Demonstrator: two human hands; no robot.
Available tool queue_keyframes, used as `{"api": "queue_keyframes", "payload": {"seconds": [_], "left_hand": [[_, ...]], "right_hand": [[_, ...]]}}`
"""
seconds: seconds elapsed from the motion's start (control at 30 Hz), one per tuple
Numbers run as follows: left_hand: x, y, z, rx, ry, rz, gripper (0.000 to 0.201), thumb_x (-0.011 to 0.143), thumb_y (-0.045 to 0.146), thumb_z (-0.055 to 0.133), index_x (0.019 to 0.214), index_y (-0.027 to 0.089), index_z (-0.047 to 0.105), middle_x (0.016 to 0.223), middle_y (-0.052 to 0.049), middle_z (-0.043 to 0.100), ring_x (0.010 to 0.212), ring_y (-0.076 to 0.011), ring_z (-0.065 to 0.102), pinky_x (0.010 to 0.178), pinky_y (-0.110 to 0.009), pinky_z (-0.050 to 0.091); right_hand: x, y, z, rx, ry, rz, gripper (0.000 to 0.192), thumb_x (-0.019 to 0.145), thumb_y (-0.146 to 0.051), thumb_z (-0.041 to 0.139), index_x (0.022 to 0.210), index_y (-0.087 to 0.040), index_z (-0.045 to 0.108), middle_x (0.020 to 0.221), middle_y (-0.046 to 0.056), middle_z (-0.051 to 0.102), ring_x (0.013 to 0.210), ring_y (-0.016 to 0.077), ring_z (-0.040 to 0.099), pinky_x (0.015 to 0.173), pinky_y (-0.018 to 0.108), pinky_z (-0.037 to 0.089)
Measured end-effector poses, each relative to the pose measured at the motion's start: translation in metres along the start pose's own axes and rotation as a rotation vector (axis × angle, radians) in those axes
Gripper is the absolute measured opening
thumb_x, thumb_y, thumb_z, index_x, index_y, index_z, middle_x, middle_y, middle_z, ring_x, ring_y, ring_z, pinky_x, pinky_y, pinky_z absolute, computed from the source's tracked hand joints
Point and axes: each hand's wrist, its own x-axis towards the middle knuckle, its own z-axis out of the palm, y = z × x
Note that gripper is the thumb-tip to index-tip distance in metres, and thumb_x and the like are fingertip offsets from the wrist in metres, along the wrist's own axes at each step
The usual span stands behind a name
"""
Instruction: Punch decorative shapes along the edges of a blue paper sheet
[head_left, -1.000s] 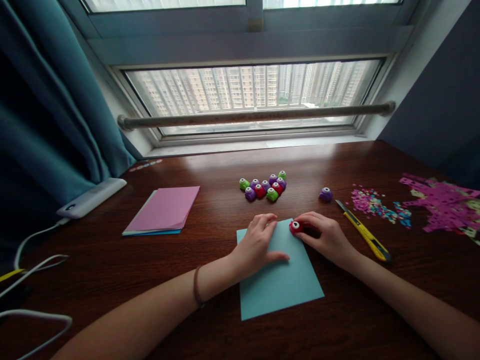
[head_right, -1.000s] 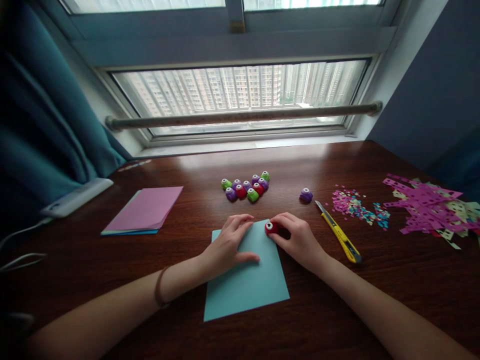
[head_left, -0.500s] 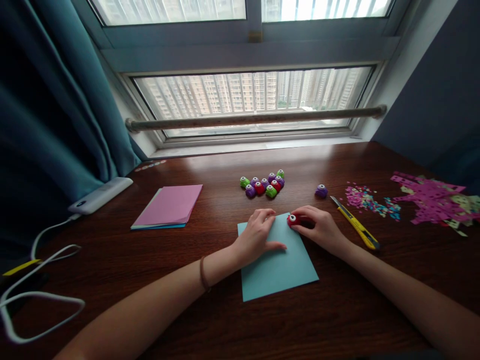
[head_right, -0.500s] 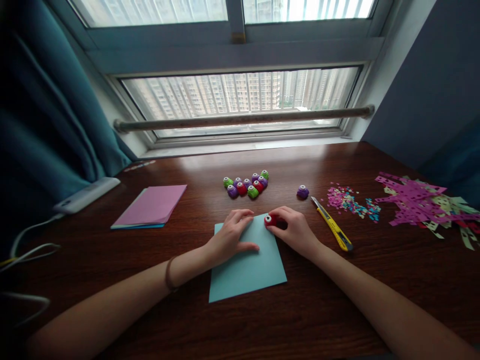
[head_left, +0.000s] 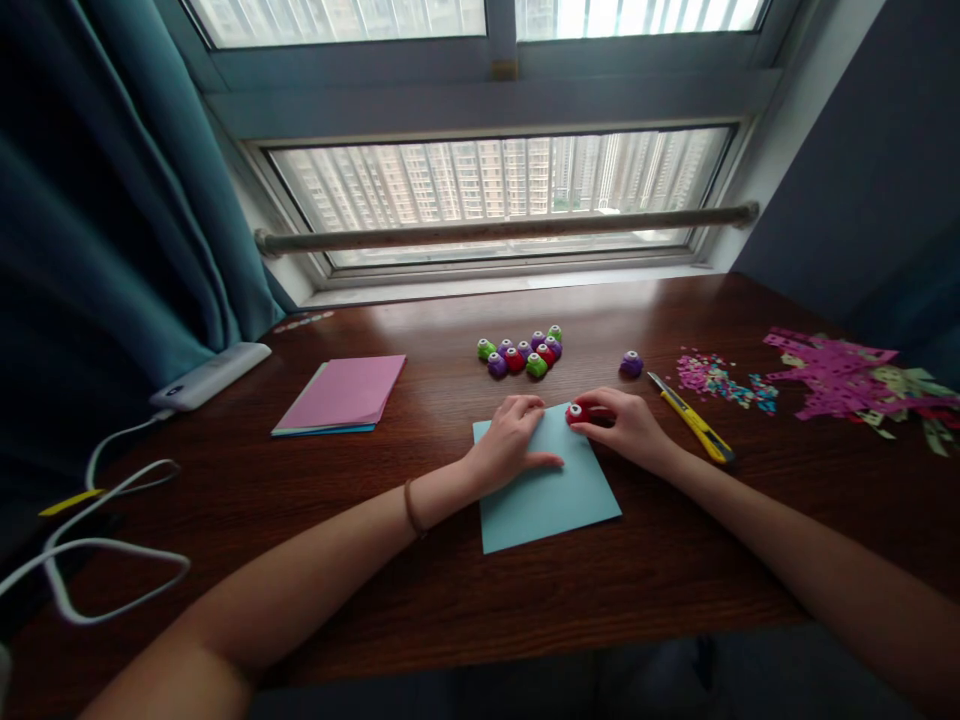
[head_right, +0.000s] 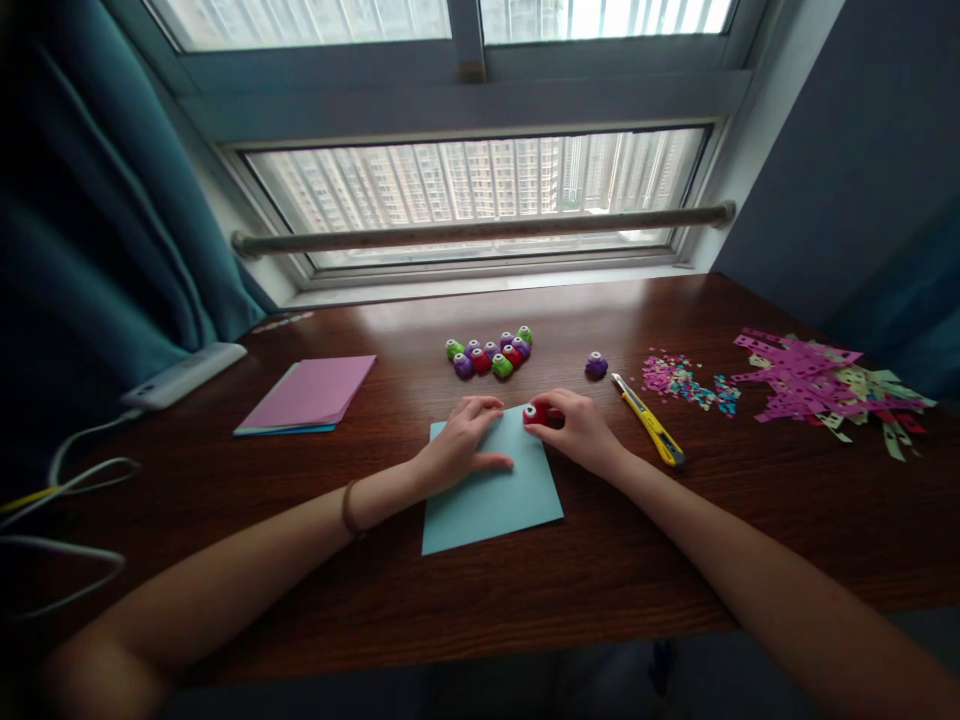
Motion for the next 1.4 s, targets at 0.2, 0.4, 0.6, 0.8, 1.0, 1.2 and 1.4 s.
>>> {"api": "queue_keyframes", "payload": {"seconds": [0.2, 0.4, 0.6, 0.8, 1.0, 1.2, 1.4], "left_hand": [[0.0, 0.002, 0.002, 0.004, -0.001, 0.005, 0.06, 0.067, 0.056, 0.066, 0.107, 0.012, 0.056, 0.113, -0.013, 0.051, 0.109, -0.0276, 0.043, 0.096, -0.044, 0.038], [0.0, 0.001, 0.004, 0.043, -0.021, -0.005, 0.061, 0.067, 0.057, 0.066, 0.108, 0.012, 0.056, 0.115, -0.012, 0.049, 0.111, -0.027, 0.042, 0.096, -0.042, 0.036], [0.002, 0.003, 0.002, 0.044, -0.03, -0.017, 0.064, 0.064, 0.059, 0.066, 0.105, 0.011, 0.056, 0.113, -0.013, 0.051, 0.108, -0.0272, 0.043, 0.095, -0.041, 0.037], [0.002, 0.004, -0.001, 0.014, -0.043, -0.044, 0.064, 0.065, 0.059, 0.065, 0.109, 0.013, 0.055, 0.113, -0.013, 0.052, 0.107, -0.028, 0.044, 0.093, -0.044, 0.038], [0.003, 0.005, -0.004, 0.012, -0.049, -0.054, 0.069, 0.064, 0.06, 0.065, 0.112, 0.012, 0.054, 0.113, -0.015, 0.053, 0.106, -0.0286, 0.046, 0.091, -0.045, 0.039], [0.002, 0.006, -0.005, 0.076, -0.092, -0.033, 0.073, 0.066, 0.063, 0.058, 0.111, 0.006, 0.053, 0.114, -0.017, 0.055, 0.107, -0.0295, 0.047, 0.092, -0.043, 0.038], [0.002, 0.006, -0.004, 0.187, -0.142, 0.003, 0.076, 0.068, 0.068, 0.048, 0.114, 0.008, 0.052, 0.117, -0.016, 0.056, 0.105, -0.0306, 0.051, 0.091, -0.044, 0.033]], "right_hand": [[-0.002, 0.005, 0.002, 0.026, -0.001, 0.016, 0.026, 0.076, -0.032, 0.066, 0.096, -0.015, 0.064, 0.094, 0.007, 0.063, 0.084, 0.0199, 0.063, 0.077, 0.035, 0.056], [-0.003, 0.008, 0.003, 0.049, -0.009, 0.025, 0.029, 0.074, -0.034, 0.068, 0.096, -0.015, 0.065, 0.094, 0.008, 0.065, 0.084, 0.0222, 0.064, 0.079, 0.038, 0.056], [-0.003, 0.002, 0.006, -0.076, 0.006, 0.01, 0.028, 0.074, -0.03, 0.068, 0.098, -0.016, 0.063, 0.093, 0.008, 0.065, 0.082, 0.0222, 0.063, 0.078, 0.038, 0.054], [-0.001, -0.007, 0.002, -0.124, -0.026, -0.026, 0.027, 0.074, -0.024, 0.067, 0.099, -0.018, 0.062, 0.093, 0.006, 0.063, 0.085, 0.0208, 0.06, 0.077, 0.035, 0.05], [0.001, -0.009, 0.0, -0.074, -0.051, -0.002, 0.029, 0.075, -0.016, 0.064, 0.103, -0.02, 0.059, 0.098, 0.005, 0.062, 0.09, 0.0201, 0.058, 0.081, 0.033, 0.048], [0.003, -0.006, 0.002, -0.034, -0.036, 0.042, 0.027, 0.078, -0.013, 0.06, 0.103, -0.022, 0.059, 0.099, 0.005, 0.062, 0.093, 0.0201, 0.059, 0.085, 0.034, 0.048], [0.002, -0.007, 0.002, -0.032, -0.029, 0.051, 0.033, 0.077, -0.015, 0.063, 0.109, -0.022, 0.056, 0.104, 0.005, 0.06, 0.095, 0.0207, 0.057, 0.084, 0.034, 0.049]]}}
